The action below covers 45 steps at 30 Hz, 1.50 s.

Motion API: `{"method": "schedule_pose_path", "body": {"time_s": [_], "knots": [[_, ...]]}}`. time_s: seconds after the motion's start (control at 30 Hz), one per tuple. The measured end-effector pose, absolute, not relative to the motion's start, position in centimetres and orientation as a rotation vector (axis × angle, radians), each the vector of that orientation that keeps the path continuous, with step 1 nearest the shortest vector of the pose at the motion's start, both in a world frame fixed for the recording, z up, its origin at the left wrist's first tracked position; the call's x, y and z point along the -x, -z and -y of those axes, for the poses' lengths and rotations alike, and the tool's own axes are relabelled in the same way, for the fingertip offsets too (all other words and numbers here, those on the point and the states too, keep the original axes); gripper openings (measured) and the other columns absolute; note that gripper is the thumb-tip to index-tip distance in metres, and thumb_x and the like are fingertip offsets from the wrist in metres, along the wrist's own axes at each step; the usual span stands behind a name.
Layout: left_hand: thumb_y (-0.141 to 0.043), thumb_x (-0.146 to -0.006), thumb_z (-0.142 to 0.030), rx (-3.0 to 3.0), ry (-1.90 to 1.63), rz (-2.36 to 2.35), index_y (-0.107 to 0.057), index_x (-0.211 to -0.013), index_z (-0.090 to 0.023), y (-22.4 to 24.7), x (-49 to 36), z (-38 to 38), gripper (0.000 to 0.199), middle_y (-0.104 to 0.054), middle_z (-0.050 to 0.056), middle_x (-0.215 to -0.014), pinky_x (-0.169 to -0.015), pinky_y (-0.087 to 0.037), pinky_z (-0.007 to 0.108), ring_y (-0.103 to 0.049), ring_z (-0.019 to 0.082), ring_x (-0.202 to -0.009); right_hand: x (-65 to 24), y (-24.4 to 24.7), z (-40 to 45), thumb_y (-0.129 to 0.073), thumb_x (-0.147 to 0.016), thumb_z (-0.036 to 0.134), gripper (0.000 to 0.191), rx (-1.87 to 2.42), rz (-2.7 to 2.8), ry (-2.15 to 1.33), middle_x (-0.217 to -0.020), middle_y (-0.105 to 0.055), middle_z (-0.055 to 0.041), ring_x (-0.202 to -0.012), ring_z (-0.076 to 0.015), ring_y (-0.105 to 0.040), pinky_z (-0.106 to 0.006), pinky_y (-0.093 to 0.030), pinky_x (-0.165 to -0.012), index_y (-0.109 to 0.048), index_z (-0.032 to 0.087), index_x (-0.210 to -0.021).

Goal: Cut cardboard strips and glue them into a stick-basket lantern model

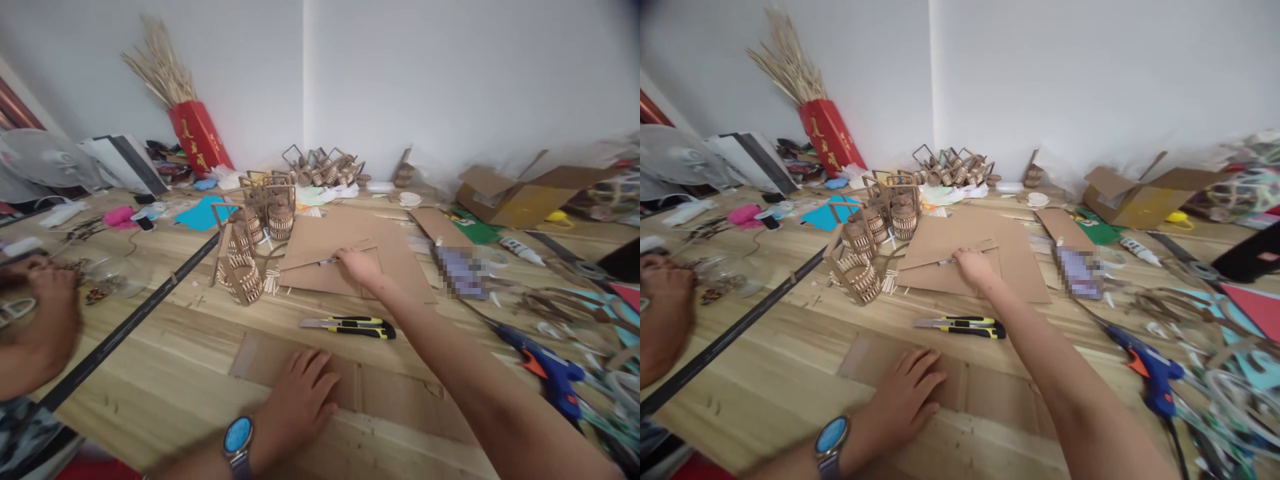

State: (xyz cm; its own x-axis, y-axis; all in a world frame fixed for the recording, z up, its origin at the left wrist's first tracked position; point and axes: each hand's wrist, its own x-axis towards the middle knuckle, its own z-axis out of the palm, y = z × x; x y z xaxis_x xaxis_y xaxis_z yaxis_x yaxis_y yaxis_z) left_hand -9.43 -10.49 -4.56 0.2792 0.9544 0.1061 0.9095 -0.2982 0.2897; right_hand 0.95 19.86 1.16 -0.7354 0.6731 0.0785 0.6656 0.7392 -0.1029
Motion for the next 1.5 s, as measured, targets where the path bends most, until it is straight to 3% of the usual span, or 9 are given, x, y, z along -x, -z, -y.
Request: {"method": "schedule_pose_path", "body": {"time_s": [0.37, 0.63, 0.8, 0.9, 1.03, 1.17, 1.23, 1.4, 1.5], "knots": [[-0.045, -0.099, -0.049, -2.409, -0.444, -1.749, -0.054, -0.132, -0.025, 4.6, 9.2, 10.7, 0.042, -0.049, 0.007, -0.149, -0.115, -0.035, 0.051, -0.039, 0.03, -0.137, 1.5, -1.2, -25.2, -0.06, -0.095, 0.036, 0.035, 0.968, 3.023, -0.013, -0.129, -0.061, -0.0097, -0.108, -0.0224, -0.063, -0.045, -0.054, -0.091, -0.06, 0.019, -0.126], [-0.039, -0.101, -0.051, -2.496, -0.444, -1.748, -0.054, -0.131, -0.023, 4.2, 9.3, 10.4, 0.044, -0.051, 0.008, -0.145, -0.112, -0.037, 0.045, -0.043, 0.027, -0.131, 0.0, -2.7, -25.1, -0.057, -0.097, 0.034, 0.026, 1.071, 2.889, 0.098, -0.112, -0.068, -0.0093, -0.098, -0.0208, -0.065, -0.042, -0.054, -0.087, -0.064, 0.015, -0.113], [-0.042, -0.101, -0.05, -2.499, -0.416, -1.74, -0.055, -0.129, -0.022, 4.0, 9.6, 9.7, 0.042, -0.053, 0.008, -0.143, -0.11, -0.039, 0.044, -0.045, 0.027, -0.131, -4.2, -5.6, -22.7, -0.033, -0.096, 0.022, 0.037, 1.061, 2.705, 0.138, -0.111, -0.07, -0.0204, -0.104, -0.0327, -0.065, -0.046, -0.049, -0.087, -0.062, 0.014, -0.118], [-0.044, -0.1, -0.049, -2.528, -0.395, -1.72, -0.057, -0.128, -0.021, 3.7, 9.9, 9.0, 0.041, -0.054, 0.008, -0.142, -0.11, -0.039, 0.043, -0.045, 0.027, -0.132, -8.3, -6.3, -19.8, -0.031, -0.095, 0.036, 0.041, 0.994, 2.655, 0.121, -0.111, -0.07, -0.0195, -0.105, -0.0386, -0.064, -0.053, -0.049, -0.089, -0.062, 0.021, -0.117], [-0.048, -0.099, -0.046, -2.575, -0.366, -1.766, -0.06, -0.124, -0.018, 3.3, 9.8, 8.8, 0.039, -0.056, 0.012, -0.139, -0.109, -0.04, 0.043, -0.046, 0.027, -0.131, -14.8, -3.3, -14.9, -0.037, -0.09, 0.056, 0.037, 0.944, 2.473, -0.251, -0.097, -0.073, -0.0098, -0.088, -0.039, -0.069, -0.056, -0.056, -0.075, -0.059, 0.041, -0.117], [-0.049, -0.099, -0.029, -2.816, -0.439, -1.609, -0.068, -0.099, -0.018, 2.3, 8.9, 9.8, 0.022, -0.066, 0.008, -0.126, -0.107, -0.041, 0.037, -0.054, 0.022, -0.122, -20.7, 2.2, -10.4, -0.044, -0.086, 0.059, 0.025, 1.039, 2.438, -0.446, -0.082, -0.074, -0.004, -0.074, -0.0372, -0.071, -0.056, -0.059, -0.06, -0.058, 0.057, -0.107], [-0.047, -0.1, -0.026, -2.882, -0.52, -1.53, -0.067, -0.1, -0.019, 1.7, 8.5, 10.1, 0.022, -0.068, 0.006, -0.122, -0.106, -0.041, 0.035, -0.056, 0.019, -0.117, -22.3, 4.1, -8.5, -0.045, -0.085, 0.06, 0.027, 1.065, 2.444, -0.472, -0.089, -0.075, -0.0029, -0.08, -0.0365, -0.073, -0.053, -0.062, -0.065, -0.057, 0.06, -0.11], [-0.06, -0.091, -0.054, -2.693, -0.452, -1.716, -0.061, -0.12, -0.013, 1.0, 8.9, 8.5, 0.05, -0.057, 0.017, -0.137, -0.107, -0.043, 0.043, -0.049, 0.03, -0.127, -21.4, 4.4, -4.5, -0.045, -0.092, 0.05, 0.035, 0.992, 2.685, -0.641, -0.115, -0.073, -0.0076, -0.105, -0.0324, -0.07, -0.049, -0.06, -0.09, -0.063, 0.039, -0.12], [-0.067, -0.082, -0.063, -2.586, -0.306, -1.664, -0.06, -0.119, -0.012, 1.6, 9.7, 7.0, 0.063, -0.059, 0.018, -0.133, -0.103, -0.046, 0.045, -0.051, 0.031, -0.124, -20.4, 3.3, -3.3, -0.046, -0.092, 0.052, 0.039, 0.972, 2.696, -0.519, -0.119, -0.071, -0.0104, -0.112, -0.0324, -0.067, -0.051, -0.057, -0.094, -0.065, 0.035, -0.122]]}}
